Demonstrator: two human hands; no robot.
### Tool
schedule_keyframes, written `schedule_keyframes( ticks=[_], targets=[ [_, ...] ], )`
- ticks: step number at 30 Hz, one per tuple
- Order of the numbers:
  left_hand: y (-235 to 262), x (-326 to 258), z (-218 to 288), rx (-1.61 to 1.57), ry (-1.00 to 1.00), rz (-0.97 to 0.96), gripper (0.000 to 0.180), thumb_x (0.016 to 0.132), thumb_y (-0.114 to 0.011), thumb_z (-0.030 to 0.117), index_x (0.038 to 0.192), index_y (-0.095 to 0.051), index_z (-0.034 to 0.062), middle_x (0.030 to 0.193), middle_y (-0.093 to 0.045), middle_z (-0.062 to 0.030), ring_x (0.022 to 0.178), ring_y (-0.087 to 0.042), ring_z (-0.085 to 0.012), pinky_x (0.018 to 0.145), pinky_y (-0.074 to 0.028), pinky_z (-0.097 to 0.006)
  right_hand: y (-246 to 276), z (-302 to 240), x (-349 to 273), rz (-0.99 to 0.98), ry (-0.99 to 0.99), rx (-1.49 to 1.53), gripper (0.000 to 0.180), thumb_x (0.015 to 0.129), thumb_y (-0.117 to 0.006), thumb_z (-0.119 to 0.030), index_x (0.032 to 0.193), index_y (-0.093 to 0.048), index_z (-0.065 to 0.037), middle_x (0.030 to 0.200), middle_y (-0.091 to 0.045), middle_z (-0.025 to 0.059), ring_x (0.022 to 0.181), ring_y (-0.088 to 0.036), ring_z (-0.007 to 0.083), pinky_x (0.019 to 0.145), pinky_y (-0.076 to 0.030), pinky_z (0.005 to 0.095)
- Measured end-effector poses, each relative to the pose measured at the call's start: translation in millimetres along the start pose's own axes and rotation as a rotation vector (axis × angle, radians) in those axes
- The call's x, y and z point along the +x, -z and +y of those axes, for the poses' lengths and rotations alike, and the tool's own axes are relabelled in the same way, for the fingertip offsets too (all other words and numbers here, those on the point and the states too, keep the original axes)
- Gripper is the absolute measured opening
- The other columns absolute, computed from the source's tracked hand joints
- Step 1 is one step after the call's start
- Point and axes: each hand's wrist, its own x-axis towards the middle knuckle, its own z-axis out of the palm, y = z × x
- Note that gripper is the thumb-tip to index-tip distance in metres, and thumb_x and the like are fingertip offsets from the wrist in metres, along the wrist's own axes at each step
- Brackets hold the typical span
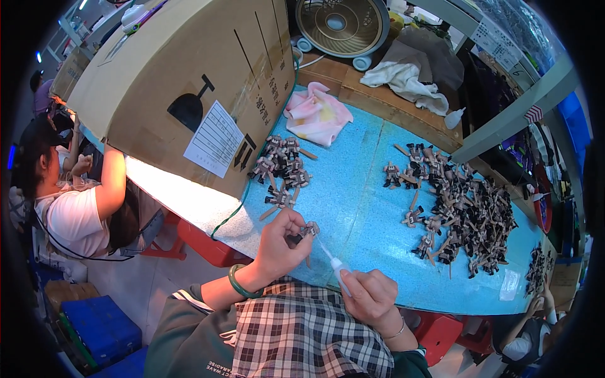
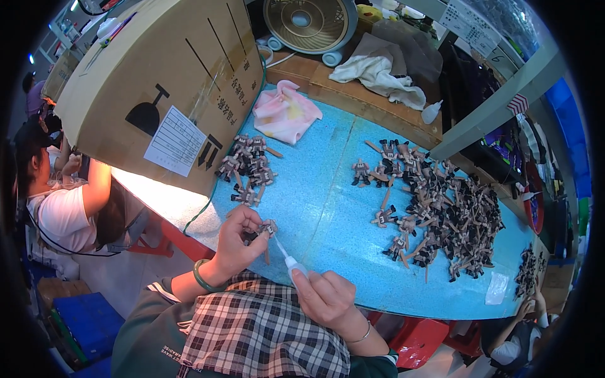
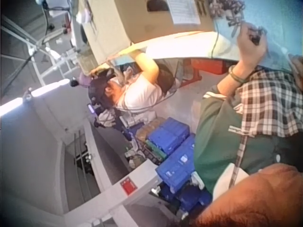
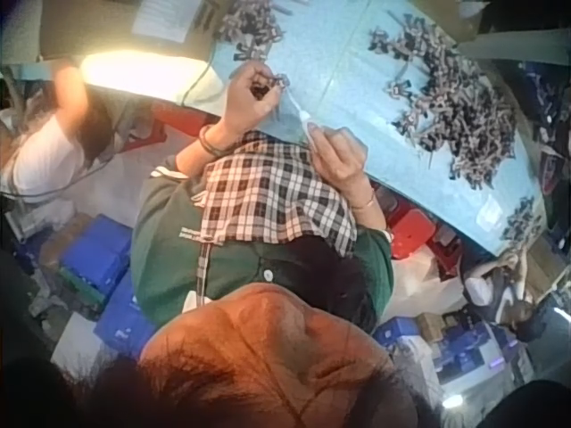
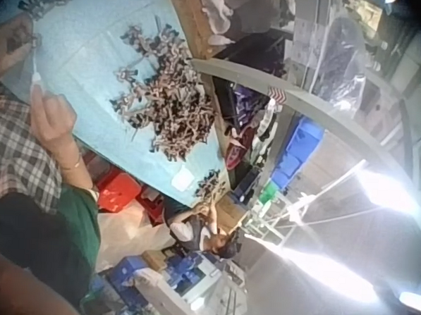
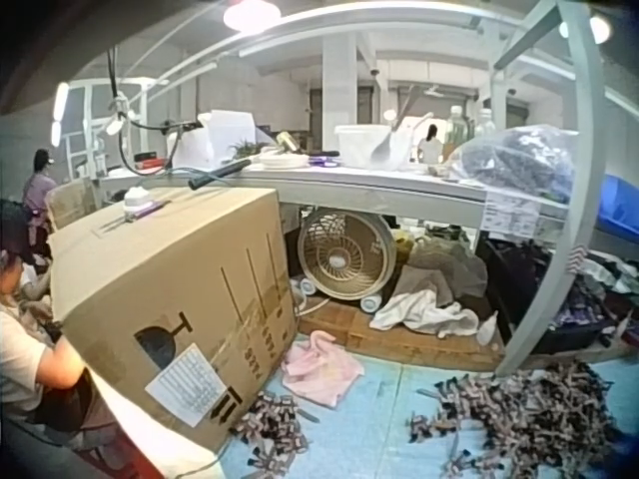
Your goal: The person assembles toy figures at a workbench by fitting pieces together by hand, applying glue from a bottle, and pressing the components into place.
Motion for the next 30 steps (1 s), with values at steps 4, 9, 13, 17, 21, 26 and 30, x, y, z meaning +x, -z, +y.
schedule_keyframes(
  ticks=[4, 9, 13, 17, 21, 26, 30],
  targets=[
    [1, -1, -2, 0.004, -0.002, 0.005, 0.022, 0.078, -0.066, -0.001, 0.091, -0.048, 0.0034, 0.067, -0.046, 0.0046, 0.059, -0.04, 0.0003, 0.049, -0.032, -0.017, 0, 0, 1, -0.005, 0.019, -0.012, 0.038, 0.062, -0.077, 0.003, 0.099, -0.068, -0.004, 0.077, -0.06, 0.006, 0.052, -0.051, 0.0162, 0.043, -0.039, 0.0268],
    [1, 0, -1, 0.013, -0.007, 0.004, 0.022, 0.079, -0.066, -0.001, 0.091, -0.048, 0.0034, 0.067, -0.046, 0.005, 0.058, -0.039, 0.0003, 0.049, -0.032, -0.017, -1, 1, 0, -0.004, 0.029, -0.021, 0.038, 0.062, -0.076, 0.002, 0.098, -0.068, -0.004, 0.078, -0.061, 0.0065, 0.053, -0.051, 0.0165, 0.044, -0.039, 0.0271],
    [1, 0, -3, -0.031, 0.016, 0.007, 0.021, 0.08, -0.065, -0.001, 0.091, -0.048, 0.0033, 0.068, -0.047, 0.0042, 0.06, -0.041, -0.0001, 0.05, -0.033, -0.017, 2, 2, -1, 0.08, -0.053, 0.043, 0.039, 0.064, -0.073, 0.005, 0.101, -0.066, -0.003, 0.079, -0.061, 0.0076, 0.054, -0.053, 0.0173, 0.045, -0.04, 0.0274],
    [1, 1, -12, -0.174, 0.076, 0.002, 0.02, 0.08, -0.064, -0.002, 0.091, -0.048, 0.0027, 0.072, -0.052, 0.0021, 0.064, -0.046, -0.0009, 0.053, -0.035, -0.017, 7, 16, 5, 0.241, -0.37, 0.158, 0.033, 0.072, -0.066, 0.005, 0.104, -0.062, 0.001, 0.081, -0.061, 0.0115, 0.061, -0.058, 0.0177, 0.051, -0.046, 0.0272],
    [2, 3, -15, -0.22, 0.069, -0.026, 0.02, 0.081, -0.064, -0.002, 0.092, -0.048, 0.0023, 0.073, -0.055, 0.0006, 0.065, -0.048, -0.0017, 0.055, -0.037, -0.018, -5, 39, 25, 0.382, -1.06, 1.225, 0.035, 0.08, -0.065, -0.003, 0.114, -0.056, 0.001, 0.097, -0.062, 0.0083, 0.08, -0.062, 0.0182, 0.072, -0.052, 0.034],
    [6, 0, -26, -0.24, 0.099, -0.015, 0.019, 0.081, -0.063, -0.002, 0.092, -0.048, 0.0019, 0.076, -0.058, -0.0013, 0.067, -0.051, -0.0028, 0.057, -0.04, -0.018, -33, 81, 52, 0.229, -1.15, 1.587, 0.038, 0.082, -0.065, -0.007, 0.118, -0.054, -0.002, 0.101, -0.061, 0.0061, 0.098, -0.059, 0.0186, 0.088, -0.047, 0.0371],
    [14, -1, -24, -0.255, 0.097, -0.001, 0.019, 0.081, -0.063, -0.003, 0.092, -0.049, 0.0018, 0.08, -0.061, -0.0035, 0.072, -0.056, -0.004, 0.06, -0.043, -0.018, -62, 113, 77, 0.168, -1.086, 1.465, 0.039, 0.08, -0.068, -0.006, 0.117, -0.055, -0.002, 0.105, -0.063, 0.0081, 0.098, -0.059, 0.0193, 0.088, -0.048, 0.0354]
  ],
)
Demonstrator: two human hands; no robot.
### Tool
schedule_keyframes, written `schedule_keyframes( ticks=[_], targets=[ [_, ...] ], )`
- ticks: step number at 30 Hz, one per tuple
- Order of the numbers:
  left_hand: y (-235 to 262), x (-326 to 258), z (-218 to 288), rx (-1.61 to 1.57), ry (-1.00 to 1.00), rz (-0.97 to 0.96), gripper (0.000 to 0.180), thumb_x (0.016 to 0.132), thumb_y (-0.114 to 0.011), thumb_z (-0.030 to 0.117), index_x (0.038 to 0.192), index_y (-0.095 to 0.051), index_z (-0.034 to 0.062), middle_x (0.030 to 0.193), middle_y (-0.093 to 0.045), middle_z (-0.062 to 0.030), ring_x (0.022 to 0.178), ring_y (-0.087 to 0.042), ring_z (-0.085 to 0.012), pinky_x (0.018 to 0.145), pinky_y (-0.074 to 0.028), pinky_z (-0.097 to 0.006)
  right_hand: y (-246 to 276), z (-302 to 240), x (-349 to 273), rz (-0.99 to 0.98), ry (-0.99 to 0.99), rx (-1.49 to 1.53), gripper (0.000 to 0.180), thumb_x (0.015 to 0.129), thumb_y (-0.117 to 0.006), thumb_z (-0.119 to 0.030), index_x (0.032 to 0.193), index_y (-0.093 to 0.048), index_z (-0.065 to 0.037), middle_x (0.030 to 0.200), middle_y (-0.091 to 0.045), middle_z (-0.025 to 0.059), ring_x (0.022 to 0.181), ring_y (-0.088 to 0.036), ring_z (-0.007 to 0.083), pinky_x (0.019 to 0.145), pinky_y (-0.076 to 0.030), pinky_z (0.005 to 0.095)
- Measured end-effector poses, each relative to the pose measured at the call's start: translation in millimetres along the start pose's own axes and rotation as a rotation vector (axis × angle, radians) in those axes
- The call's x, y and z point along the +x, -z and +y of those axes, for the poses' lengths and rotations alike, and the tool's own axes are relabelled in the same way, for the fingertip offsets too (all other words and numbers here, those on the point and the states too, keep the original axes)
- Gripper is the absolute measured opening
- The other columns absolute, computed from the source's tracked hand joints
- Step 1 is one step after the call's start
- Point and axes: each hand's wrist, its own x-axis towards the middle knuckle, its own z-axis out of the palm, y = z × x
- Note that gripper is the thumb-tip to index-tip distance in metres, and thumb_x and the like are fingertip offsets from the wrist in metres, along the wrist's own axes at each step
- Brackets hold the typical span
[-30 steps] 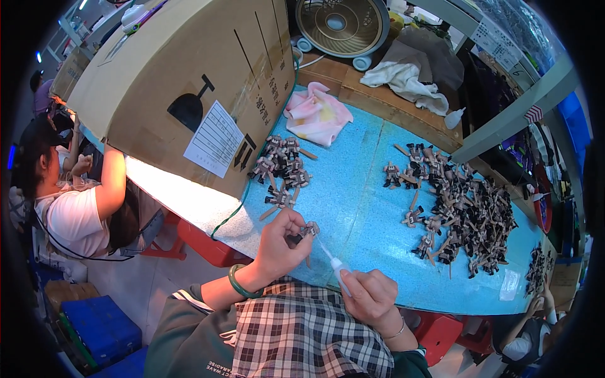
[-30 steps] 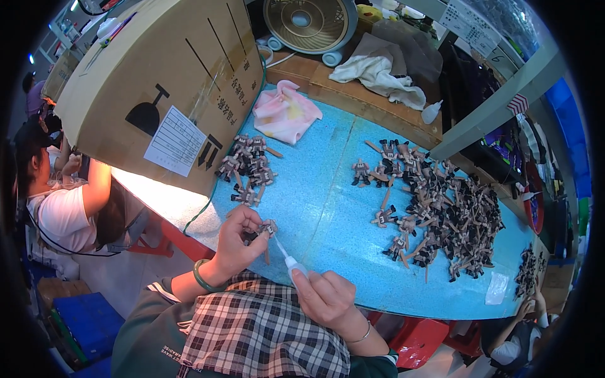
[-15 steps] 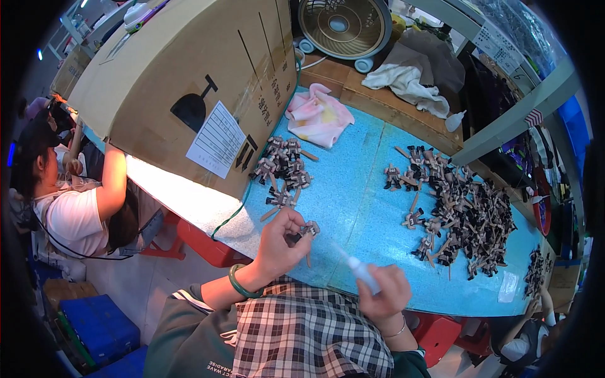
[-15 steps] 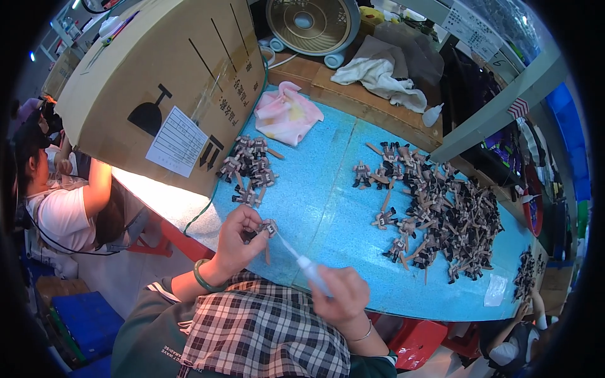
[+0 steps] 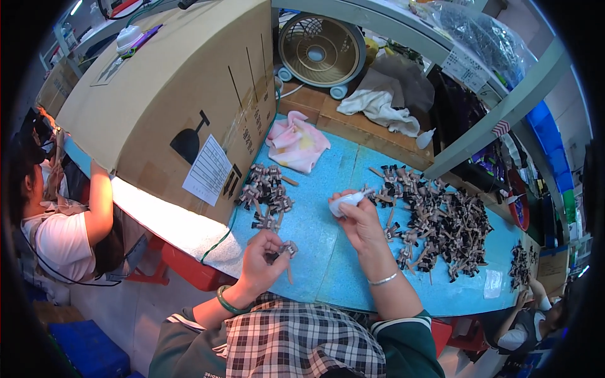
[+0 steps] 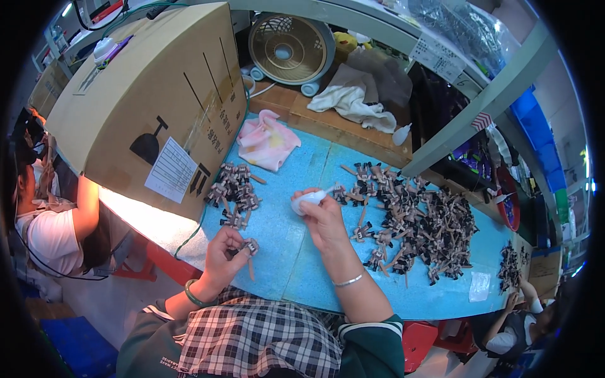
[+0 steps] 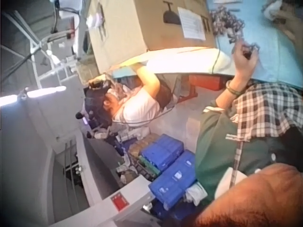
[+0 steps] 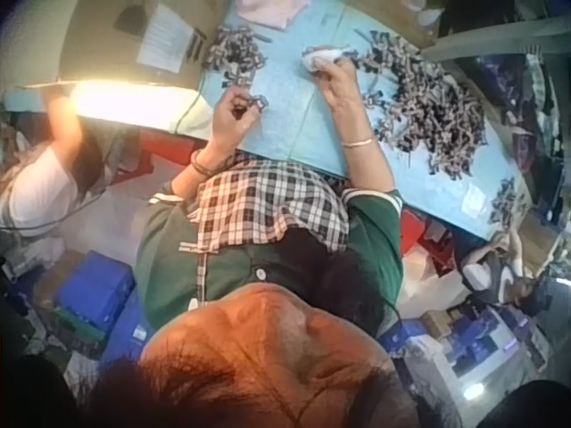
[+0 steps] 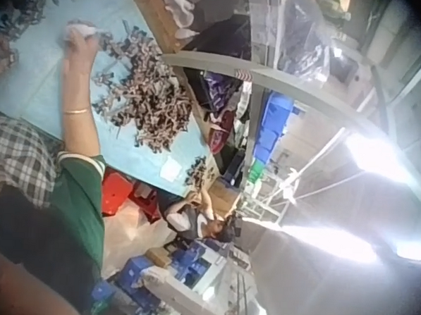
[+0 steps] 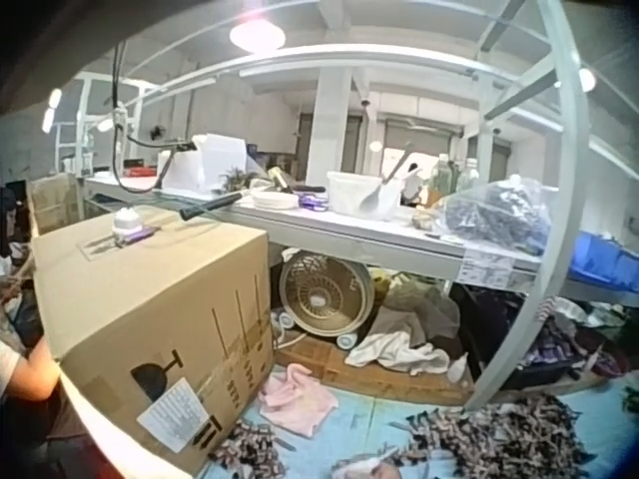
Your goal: The person assembles toy figures at a workbench by fitting pieces together by hand, applying glue from a bottle, and pressing the components into place.
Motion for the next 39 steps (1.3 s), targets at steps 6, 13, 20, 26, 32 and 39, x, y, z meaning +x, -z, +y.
schedule_keyframes(
  ticks=[6, 13, 20, 26, 32, 39],
  targets=[
    [10, -2, -2, -0.079, 0.037, 0.038, 0.019, 0.081, -0.062, -0.004, 0.093, -0.048, 0.0014, 0.082, -0.063, -0.0053, 0.074, -0.059, -0.0055, 0.061, -0.045, -0.019, -15, -2, 53, 0.116, 0.454, -1.069, 0.026, 0.069, -0.076, -0.003, 0.093, -0.068, 0.001, 0.106, -0.064, 0.0107, 0.095, -0.063, 0.0223, 0.082, -0.05, 0.0322],
    [13, -6, 0, -0.036, 0.042, 0.035, 0.02, 0.082, -0.064, -0.002, 0.095, -0.049, 0.0022, 0.081, -0.061, -0.0032, 0.073, -0.056, -0.0046, 0.06, -0.044, -0.019, -8, 10, 45, 0.107, 0.571, -1.309, 0.045, 0.073, -0.07, 0.001, 0.117, -0.059, 0.0, 0.107, -0.062, 0.0146, 0.097, -0.062, 0.027, 0.081, -0.05, 0.0355],
    [2, -8, 2, 0.068, -0.023, -0.043, 0.019, 0.083, -0.066, 0.001, 0.097, -0.052, 0.0017, 0.081, -0.06, -0.0029, 0.067, -0.055, -0.0025, 0.052, -0.042, -0.017, -26, 41, -57, -0.114, 0.114, -0.498, 0.033, 0.09, -0.06, -0.009, 0.12, -0.057, 0.003, 0.104, -0.063, 0.0074, 0.095, -0.06, 0.0179, 0.079, -0.051, 0.0288],
    [-8, -14, 22, 0.247, -0.059, -0.169, 0.017, 0.082, -0.063, -0.004, 0.095, -0.052, -0.0005, 0.082, -0.06, -0.0044, 0.069, -0.06, -0.0059, 0.055, -0.047, -0.02, -13, 57, -64, -0.357, -0.326, 0.056, 0.024, 0.093, -0.06, -0.014, 0.112, -0.062, 0.001, 0.101, -0.065, 0.0081, 0.086, -0.062, 0.0131, 0.074, -0.052, 0.0249],
    [-17, -20, 9, 0.405, -0.322, -0.235, 0.019, 0.081, -0.063, -0.006, 0.095, -0.051, -0.0016, 0.074, -0.057, -0.0068, 0.054, -0.061, -0.0112, 0.044, -0.044, -0.022, -1, 69, -69, -0.407, -0.173, 0.136, 0.019, 0.091, -0.062, -0.011, 0.104, -0.064, 0.003, 0.096, -0.065, 0.0089, 0.084, -0.062, 0.0149, 0.073, -0.052, 0.0264],
    [-26, -14, 19, 0.459, -0.482, -0.224, 0.025, 0.075, -0.071, -0.001, 0.092, -0.052, 0.0019, 0.068, -0.051, -0.0093, 0.049, -0.052, -0.0208, 0.044, -0.039, -0.032, 1, 68, -69, -0.449, -0.013, 0.112, 0.022, 0.086, -0.068, -0.016, 0.099, -0.065, 0.003, 0.089, -0.06, 0.0051, 0.083, -0.058, 0.0128, 0.075, -0.048, 0.0261]
  ],
)
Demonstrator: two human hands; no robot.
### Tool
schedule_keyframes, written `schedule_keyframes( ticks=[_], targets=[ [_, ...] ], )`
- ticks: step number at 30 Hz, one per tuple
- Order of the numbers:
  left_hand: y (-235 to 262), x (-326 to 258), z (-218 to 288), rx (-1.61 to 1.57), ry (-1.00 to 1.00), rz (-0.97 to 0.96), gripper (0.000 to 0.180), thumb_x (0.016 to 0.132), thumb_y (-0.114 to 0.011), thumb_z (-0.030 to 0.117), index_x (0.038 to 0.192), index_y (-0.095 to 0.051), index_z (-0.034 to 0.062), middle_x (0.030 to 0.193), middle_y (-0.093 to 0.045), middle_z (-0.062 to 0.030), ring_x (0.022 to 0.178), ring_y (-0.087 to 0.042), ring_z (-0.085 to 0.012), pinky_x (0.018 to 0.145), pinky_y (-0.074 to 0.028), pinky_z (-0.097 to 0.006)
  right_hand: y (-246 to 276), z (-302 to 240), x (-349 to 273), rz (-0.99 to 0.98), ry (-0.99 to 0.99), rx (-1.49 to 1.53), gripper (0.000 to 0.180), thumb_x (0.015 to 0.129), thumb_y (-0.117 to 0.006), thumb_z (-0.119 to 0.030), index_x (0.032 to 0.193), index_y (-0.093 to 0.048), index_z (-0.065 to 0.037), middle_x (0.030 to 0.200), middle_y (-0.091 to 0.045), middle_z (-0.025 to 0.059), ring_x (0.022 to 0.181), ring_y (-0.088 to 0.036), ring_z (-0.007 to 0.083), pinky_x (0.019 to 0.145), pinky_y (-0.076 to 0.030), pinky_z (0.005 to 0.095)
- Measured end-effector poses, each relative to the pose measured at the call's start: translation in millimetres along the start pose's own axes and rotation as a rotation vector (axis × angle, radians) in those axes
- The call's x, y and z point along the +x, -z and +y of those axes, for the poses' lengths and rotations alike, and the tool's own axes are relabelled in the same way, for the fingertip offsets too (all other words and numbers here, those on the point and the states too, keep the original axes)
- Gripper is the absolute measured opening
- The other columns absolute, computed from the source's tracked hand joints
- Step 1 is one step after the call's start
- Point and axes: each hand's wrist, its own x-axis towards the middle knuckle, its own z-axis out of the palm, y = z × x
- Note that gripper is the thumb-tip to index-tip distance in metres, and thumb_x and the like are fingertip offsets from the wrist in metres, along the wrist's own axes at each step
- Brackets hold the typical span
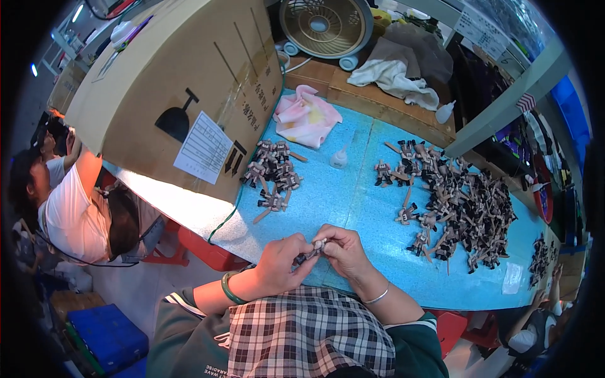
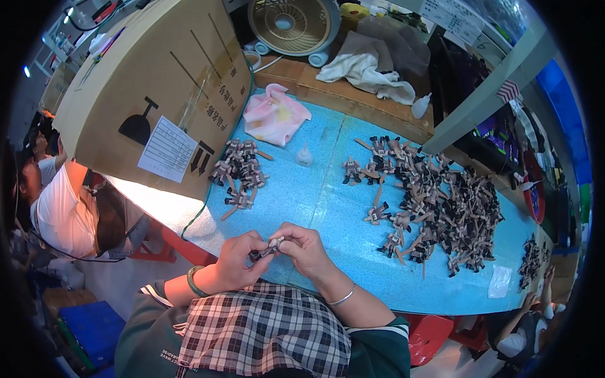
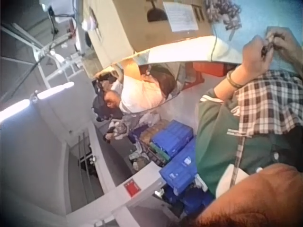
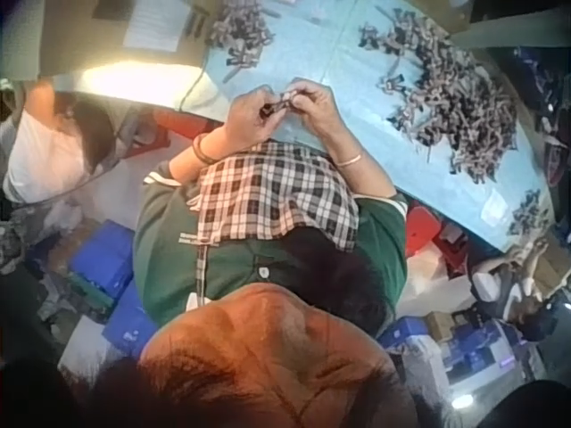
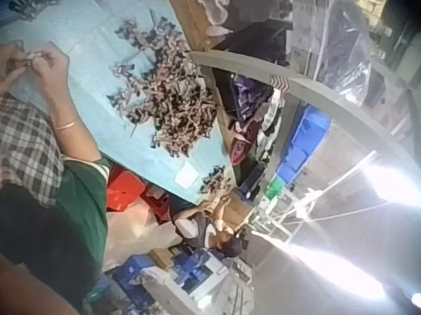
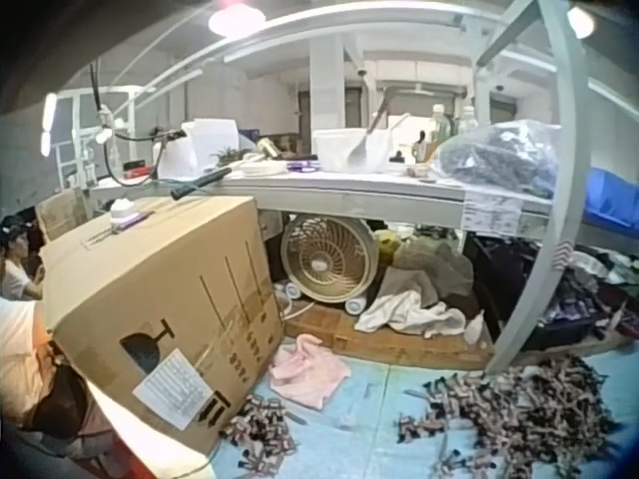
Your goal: The person assembles toy figures at a workbench by fitting pieces together by hand, applying glue from a bottle, and pressing the components into place.
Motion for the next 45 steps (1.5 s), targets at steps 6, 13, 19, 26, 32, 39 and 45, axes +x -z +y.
schedule_keyframes(
  ticks=[6, 13, 19, 26, 32, 39, 45],
  targets=[
    [2, 1, -6, 0.026, -0.108, -0.035, 0.028, 0.072, -0.071, -0.004, 0.092, -0.052, 0.0024, 0.068, -0.052, -0.0098, 0.05, -0.051, -0.0226, 0.043, -0.037, -0.033, 3, 1, 0, -0.042, 0.073, -0.071, 0.018, 0.088, -0.066, -0.011, 0.101, -0.066, 0.002, 0.092, -0.06, 0.006, 0.086, -0.058, 0.0129, 0.08, -0.048, 0.0266],
    [4, 4, -8, 0.032, -0.127, -0.071, 0.029, 0.071, -0.072, -0.004, 0.091, -0.052, 0.002, 0.07, -0.054, -0.0109, 0.051, -0.053, -0.0244, 0.044, -0.039, -0.033, 6, 2, 1, -0.058, 0.066, -0.059, 0.016, 0.087, -0.064, -0.005, 0.102, -0.065, 0.002, 0.094, -0.059, 0.0063, 0.087, -0.058, 0.0127, 0.081, -0.048, 0.0258],
    [6, 2, -9, 0.042, -0.171, -0.094, 0.032, 0.069, -0.073, -0.005, 0.092, -0.052, 0.0019, 0.074, -0.056, -0.0116, 0.054, -0.055, -0.0245, 0.045, -0.041, -0.033, 2, -3, 1, -0.079, 0.081, -0.086, 0.016, 0.086, -0.064, -0.001, 0.102, -0.065, 0.002, 0.094, -0.059, 0.0067, 0.088, -0.059, 0.0132, 0.08, -0.048, 0.0256],
    [8, 5, -8, 0.089, -0.294, -0.101, 0.034, 0.066, -0.074, -0.006, 0.091, -0.052, 0.0021, 0.074, -0.055, -0.0101, 0.054, -0.055, -0.0227, 0.046, -0.042, -0.031, 0, -9, 0, -0.138, 0.131, -0.163, 0.018, 0.084, -0.063, 0.003, 0.102, -0.066, 0.001, 0.093, -0.058, 0.0068, 0.086, -0.06, 0.013, 0.076, -0.049, 0.0249],
    [9, 4, -9, 0.119, -0.332, -0.12, 0.037, 0.067, -0.072, -0.006, 0.095, -0.049, 0.0036, 0.075, -0.058, -0.0111, 0.052, -0.053, -0.0203, 0.044, -0.04, -0.031, -1, -12, 0, -0.152, 0.13, -0.174, 0.018, 0.084, -0.063, 0.003, 0.101, -0.066, 0.001, 0.092, -0.057, 0.0066, 0.085, -0.06, 0.0127, 0.075, -0.048, 0.025],
    [10, 5, -5, 0.12, -0.302, -0.126, 0.036, 0.069, -0.072, -0.006, 0.095, -0.049, 0.0032, 0.072, -0.058, -0.0108, 0.052, -0.054, -0.0199, 0.044, -0.04, -0.03, -2, -9, 1, -0.144, 0.101, -0.108, 0.017, 0.084, -0.063, 0.003, 0.101, -0.066, 0.002, 0.093, -0.057, 0.0061, 0.087, -0.06, 0.0125, 0.078, -0.049, 0.0249],
    [10, 6, 0, 0.083, -0.134, -0.145, 0.03, 0.073, -0.069, -0.006, 0.095, -0.049, 0.0003, 0.069, -0.058, -0.0112, 0.053, -0.056, -0.0182, 0.046, -0.043, -0.028, 2, 0, 2, -0.09, 0.032, 0.036, 0.013, 0.086, -0.061, 0.001, 0.099, -0.066, 0.003, 0.094, -0.06, 0.0063, 0.088, -0.06, 0.0127, 0.081, -0.049, 0.0257]
  ],
)
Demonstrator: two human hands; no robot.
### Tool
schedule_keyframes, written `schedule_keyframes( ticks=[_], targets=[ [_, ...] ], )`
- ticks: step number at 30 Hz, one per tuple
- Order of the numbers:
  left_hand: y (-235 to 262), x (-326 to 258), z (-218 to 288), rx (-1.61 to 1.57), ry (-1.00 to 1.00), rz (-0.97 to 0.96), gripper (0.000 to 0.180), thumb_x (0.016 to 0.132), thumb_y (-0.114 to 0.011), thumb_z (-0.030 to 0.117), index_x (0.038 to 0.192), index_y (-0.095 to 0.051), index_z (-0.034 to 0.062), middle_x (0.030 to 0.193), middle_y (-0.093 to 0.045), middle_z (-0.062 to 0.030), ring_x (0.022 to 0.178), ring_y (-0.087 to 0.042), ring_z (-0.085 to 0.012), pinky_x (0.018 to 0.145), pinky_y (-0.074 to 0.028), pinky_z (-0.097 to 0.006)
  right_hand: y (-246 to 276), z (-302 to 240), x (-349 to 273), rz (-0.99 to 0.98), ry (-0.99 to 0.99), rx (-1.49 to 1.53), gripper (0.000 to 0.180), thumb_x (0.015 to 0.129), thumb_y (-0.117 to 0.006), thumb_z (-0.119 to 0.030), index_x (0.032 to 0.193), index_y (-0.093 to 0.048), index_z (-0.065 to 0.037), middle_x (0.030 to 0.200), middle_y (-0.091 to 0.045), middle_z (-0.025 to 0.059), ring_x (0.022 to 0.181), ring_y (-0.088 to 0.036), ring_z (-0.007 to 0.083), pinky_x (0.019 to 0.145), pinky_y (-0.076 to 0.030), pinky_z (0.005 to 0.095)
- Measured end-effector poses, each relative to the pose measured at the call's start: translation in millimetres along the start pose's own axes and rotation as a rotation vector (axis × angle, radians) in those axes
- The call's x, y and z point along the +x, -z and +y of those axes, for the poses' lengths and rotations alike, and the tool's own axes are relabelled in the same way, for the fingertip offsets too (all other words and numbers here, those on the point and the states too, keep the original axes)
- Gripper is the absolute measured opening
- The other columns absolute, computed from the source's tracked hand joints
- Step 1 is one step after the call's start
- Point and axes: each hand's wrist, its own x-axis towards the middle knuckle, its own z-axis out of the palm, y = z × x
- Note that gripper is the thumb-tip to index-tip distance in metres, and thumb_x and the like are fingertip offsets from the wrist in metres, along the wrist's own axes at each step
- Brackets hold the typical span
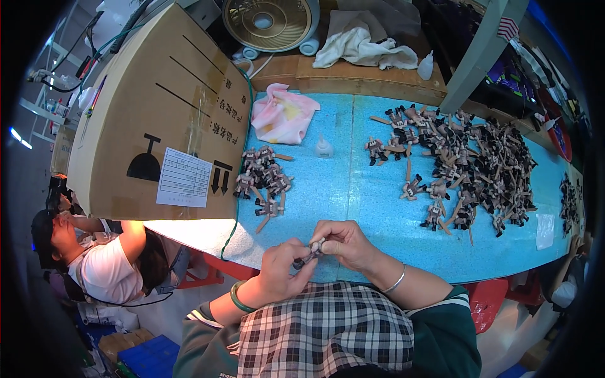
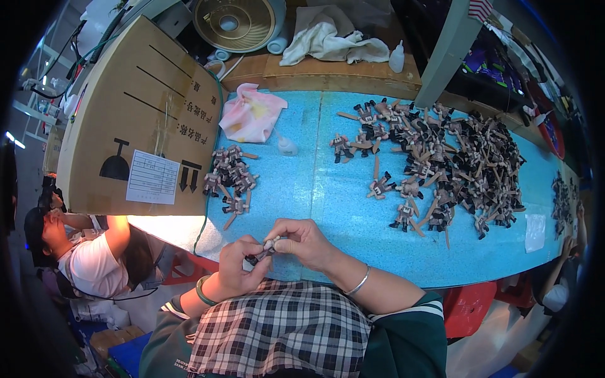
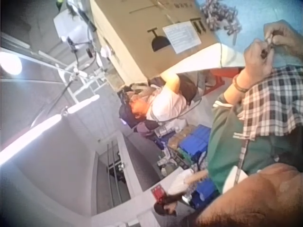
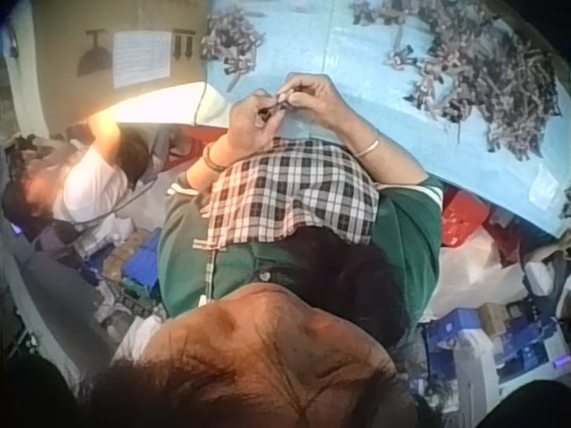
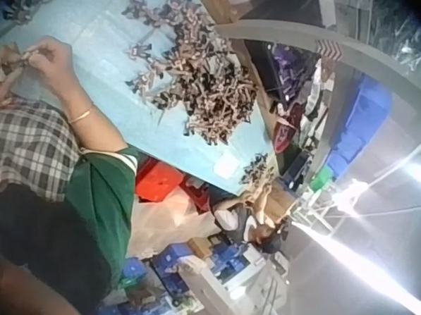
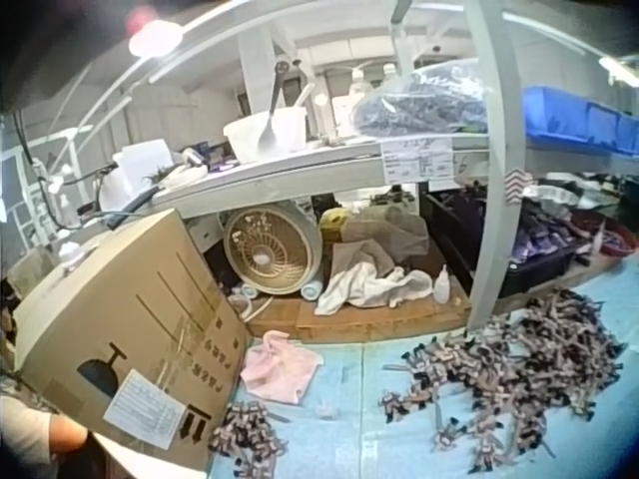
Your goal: The person assembles toy figures at a workbench by fitting pieces together by hand, applying glue from a bottle, and pressing the components into place.
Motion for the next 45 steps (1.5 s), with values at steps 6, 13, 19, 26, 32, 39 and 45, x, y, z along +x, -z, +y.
schedule_keyframes(
  ticks=[6, 13, 19, 26, 32, 39, 45],
  targets=[
    [2, 9, 7, -0.038, 0.15, -0.049, 0.026, 0.076, -0.069, -0.004, 0.094, -0.05, -0.0004, 0.07, -0.058, -0.0116, 0.054, -0.056, -0.0171, 0.047, -0.043, -0.026, 1, 4, -1, 0.044, -0.044, 0.155, 0.013, 0.087, -0.064, -0.006, 0.098, -0.066, 0.001, 0.092, -0.062, 0.0052, 0.087, -0.059, 0.0122, 0.078, -0.048, 0.0259],
    [2, 15, 13, -0.06, 0.249, -0.064, 0.022, 0.08, -0.066, -0.005, 0.092, -0.049, -0.0003, 0.071, -0.056, -0.0091, 0.054, -0.055, -0.0125, 0.048, -0.042, -0.025, 2, 6, -1, 0.064, -0.107, 0.232, 0.016, 0.088, -0.067, -0.014, 0.099, -0.066, -0.002, 0.092, -0.064, 0.0044, 0.084, -0.059, 0.0109, 0.076, -0.047, 0.0254],
    [4, 18, 13, -0.073, 0.273, -0.079, 0.02, 0.081, -0.065, -0.004, 0.092, -0.049, -0.0012, 0.072, -0.056, -0.0081, 0.055, -0.058, -0.0116, 0.047, -0.043, -0.024, 3, 8, -1, 0.052, -0.117, 0.288, 0.015, 0.088, -0.066, -0.014, 0.099, -0.066, -0.003, 0.093, -0.065, 0.0046, 0.084, -0.06, 0.0114, 0.076, -0.05, 0.0263],
    [4, 18, 13, -0.029, 0.258, -0.084, 0.018, 0.082, -0.065, -0.004, 0.092, -0.05, -0.002, 0.074, -0.058, -0.0078, 0.056, -0.062, -0.011, 0.046, -0.046, -0.023, 4, 9, -1, 0.053, -0.12, 0.298, 0.017, 0.088, -0.067, -0.015, 0.1, -0.065, -0.002, 0.093, -0.065, 0.0051, 0.083, -0.061, 0.0117, 0.076, -0.05, 0.0264],
    [0, 17, 14, -0.085, 0.328, -0.044, 0.018, 0.08, -0.066, -0.001, 0.09, -0.05, -0.0006, 0.07, -0.053, -0.0064, 0.054, -0.049, -0.0091, 0.048, -0.038, -0.023, 4, 11, -1, 0.066, -0.123, 0.318, 0.017, 0.089, -0.066, -0.015, 0.1, -0.065, -0.002, 0.092, -0.065, 0.0049, 0.083, -0.061, 0.012, 0.075, -0.05, 0.0264],
    [1, 19, 16, -0.055, 0.294, -0.05, 0.018, 0.08, -0.065, -0.002, 0.09, -0.05, -0.0005, 0.07, -0.053, -0.0066, 0.054, -0.05, -0.0094, 0.048, -0.037, -0.023, 4, 9, -2, 0.06, -0.12, 0.317, 0.016, 0.089, -0.066, -0.015, 0.099, -0.065, -0.002, 0.093, -0.065, 0.0049, 0.084, -0.061, 0.0119, 0.077, -0.05, 0.0267],
    [0, 16, 16, -0.083, 0.271, -0.042, 0.02, 0.079, -0.066, -0.003, 0.09, -0.05, -0.0004, 0.07, -0.055, -0.0081, 0.053, -0.052, -0.0111, 0.047, -0.039, -0.024, 2, 5, -3, 0.037, -0.094, 0.269, 0.015, 0.089, -0.066, -0.014, 0.099, -0.066, -0.003, 0.093, -0.064, 0.0043, 0.087, -0.06, 0.0121, 0.078, -0.05, 0.0271]
  ],
)
